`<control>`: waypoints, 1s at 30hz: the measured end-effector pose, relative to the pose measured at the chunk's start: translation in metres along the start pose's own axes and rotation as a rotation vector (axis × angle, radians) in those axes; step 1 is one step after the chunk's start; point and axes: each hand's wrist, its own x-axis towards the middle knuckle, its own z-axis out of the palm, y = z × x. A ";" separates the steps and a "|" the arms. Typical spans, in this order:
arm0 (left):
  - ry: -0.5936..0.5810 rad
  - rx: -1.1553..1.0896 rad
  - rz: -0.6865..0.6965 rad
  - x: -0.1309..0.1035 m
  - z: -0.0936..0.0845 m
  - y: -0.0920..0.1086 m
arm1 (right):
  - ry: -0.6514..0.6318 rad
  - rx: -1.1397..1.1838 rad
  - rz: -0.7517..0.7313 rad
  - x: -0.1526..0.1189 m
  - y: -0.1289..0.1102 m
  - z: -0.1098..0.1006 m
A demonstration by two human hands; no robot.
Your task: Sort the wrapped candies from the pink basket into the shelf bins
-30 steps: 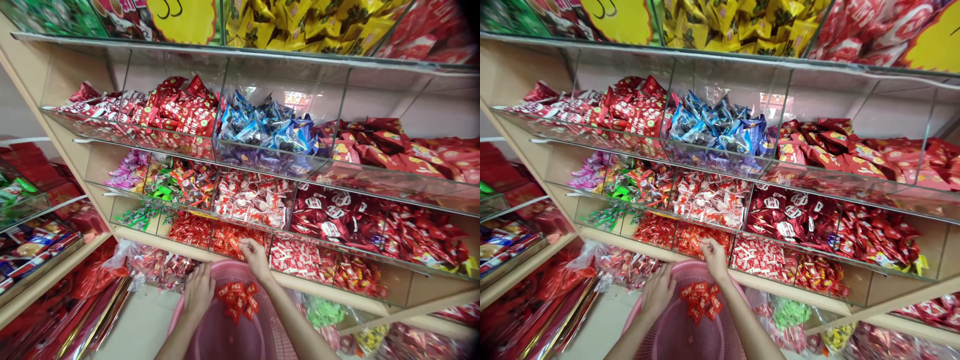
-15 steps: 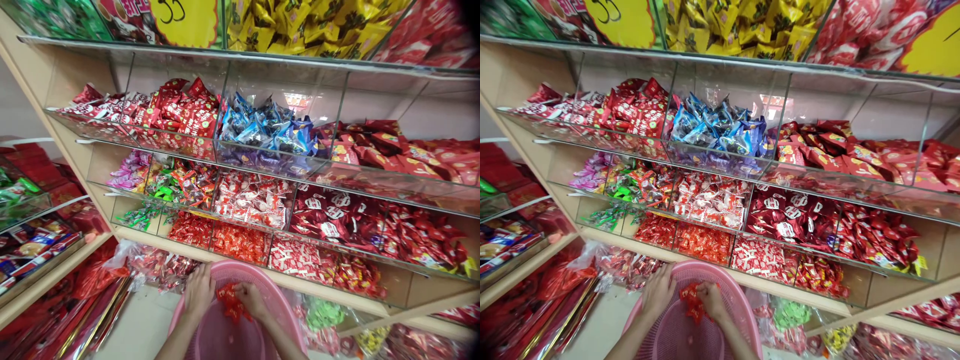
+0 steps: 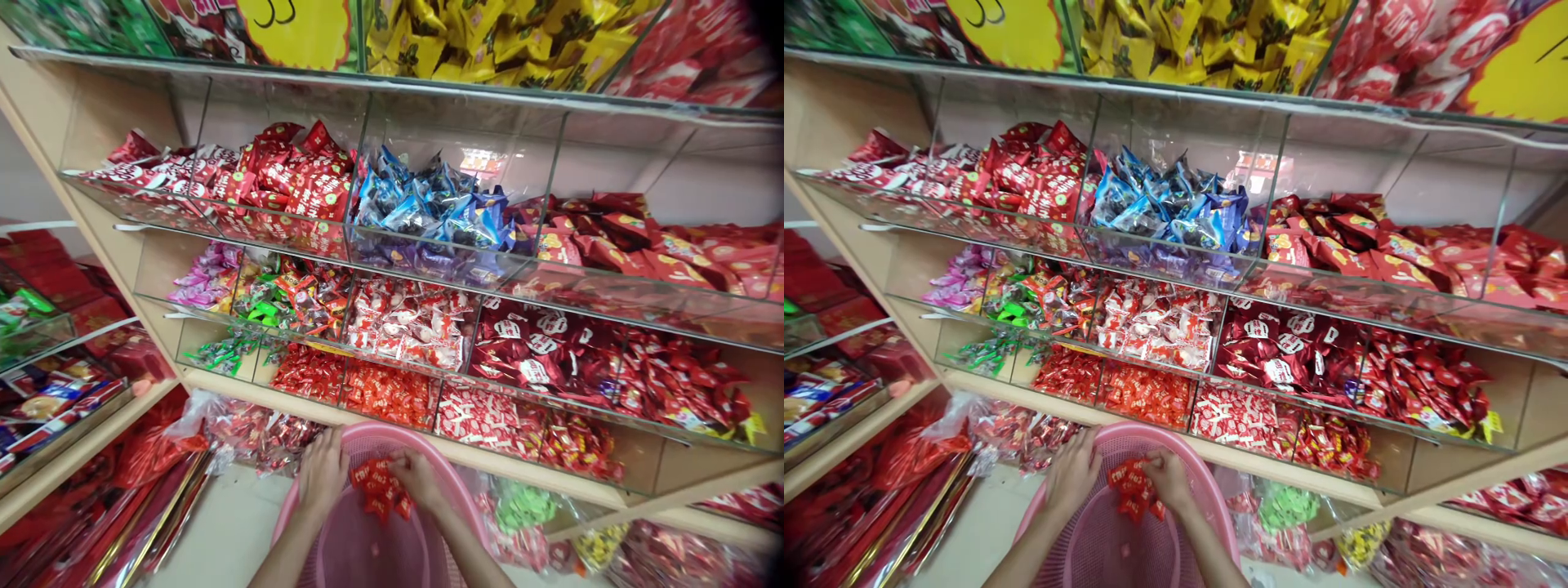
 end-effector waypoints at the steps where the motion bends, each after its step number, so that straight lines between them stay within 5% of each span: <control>1: -0.002 0.001 -0.002 0.000 0.000 0.000 | -0.008 0.057 0.019 0.001 -0.002 0.002; 5: 0.012 -0.001 -0.008 0.000 0.002 -0.001 | 0.026 0.060 -0.012 0.005 -0.005 0.011; 10: 0.025 -0.012 -0.006 -0.001 0.002 -0.001 | 0.136 -0.218 -0.085 -0.004 -0.017 0.006; 16: 0.006 -0.009 -0.016 0.000 0.001 0.000 | -0.005 -0.396 -0.256 0.005 -0.083 -0.018; 20: 0.001 -0.005 -0.016 0.000 0.003 -0.002 | 0.088 -0.504 -0.375 0.044 -0.115 -0.024; 25: 0.012 -0.012 -0.020 0.001 0.005 -0.003 | 0.082 -0.769 -0.134 0.091 -0.118 -0.007; 30: 0.003 -0.020 -0.022 0.001 0.005 -0.004 | -0.017 -0.861 0.035 0.110 -0.114 0.014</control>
